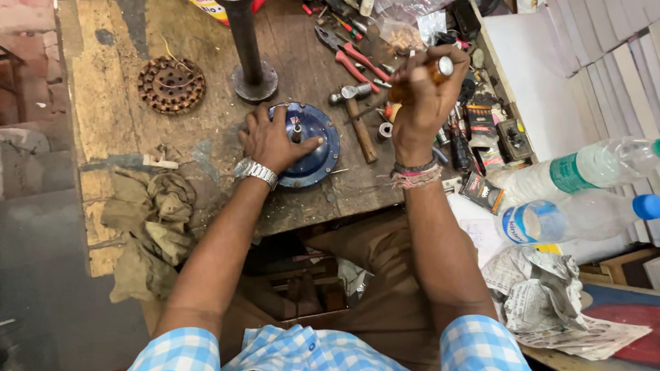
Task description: The person works on a blue circular electrical component on a cluttered workbench. They use a screwdriver to adjust parts, a hammer to tap the component, and a small brush to clean the surface. The person also handles a cylindrical metal part and a white plastic piece, placing them on the component.
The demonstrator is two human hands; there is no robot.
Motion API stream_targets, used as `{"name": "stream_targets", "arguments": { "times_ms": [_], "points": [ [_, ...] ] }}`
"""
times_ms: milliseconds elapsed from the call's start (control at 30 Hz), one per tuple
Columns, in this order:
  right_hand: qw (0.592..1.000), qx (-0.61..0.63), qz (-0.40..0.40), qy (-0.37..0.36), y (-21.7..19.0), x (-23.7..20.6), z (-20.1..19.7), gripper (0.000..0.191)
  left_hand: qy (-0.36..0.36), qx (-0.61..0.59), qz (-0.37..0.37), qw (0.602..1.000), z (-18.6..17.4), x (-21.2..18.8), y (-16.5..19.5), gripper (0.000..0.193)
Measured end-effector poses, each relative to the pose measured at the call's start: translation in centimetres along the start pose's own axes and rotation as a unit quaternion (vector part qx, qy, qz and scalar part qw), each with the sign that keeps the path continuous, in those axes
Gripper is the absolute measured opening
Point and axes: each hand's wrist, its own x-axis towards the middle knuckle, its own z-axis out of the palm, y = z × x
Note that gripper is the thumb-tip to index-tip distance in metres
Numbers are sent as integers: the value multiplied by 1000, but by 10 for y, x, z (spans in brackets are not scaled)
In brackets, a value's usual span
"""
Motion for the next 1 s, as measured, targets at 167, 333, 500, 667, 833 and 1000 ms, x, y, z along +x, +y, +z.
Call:
{"name": "stream_targets", "arguments": {
  "times_ms": [167, 333, 500, 667, 833, 1000],
  "points": [
    [993, 107, 52, 29, 24, -10, -12, 41, -9, 5, -3, 1000, 1, 0, -1, 99],
    [994, 73, 75, 31, 38, -16, -15, 42, -14, 6, -7, 1000, 1, 0, -2, 100],
    [993, 63, 90, 52, 45, -18, -10, 41, -15, 11, -8, 1000, 0, 0, -3, 100],
    [993, -7, 108, 48, 45, -20, -8, 43, -9, 3, -13, 1000, -1, -2, -3, 98],
    [991, -110, 80, 2, 49, -21, -3, 51, -16, 6, -1, 1000, -5, 0, -2, 98],
    [983, -115, 68, -122, 43, -9, 3, 58, -19, 14, 1, 1000, -4, 0, -1, 98]
  ]
}}
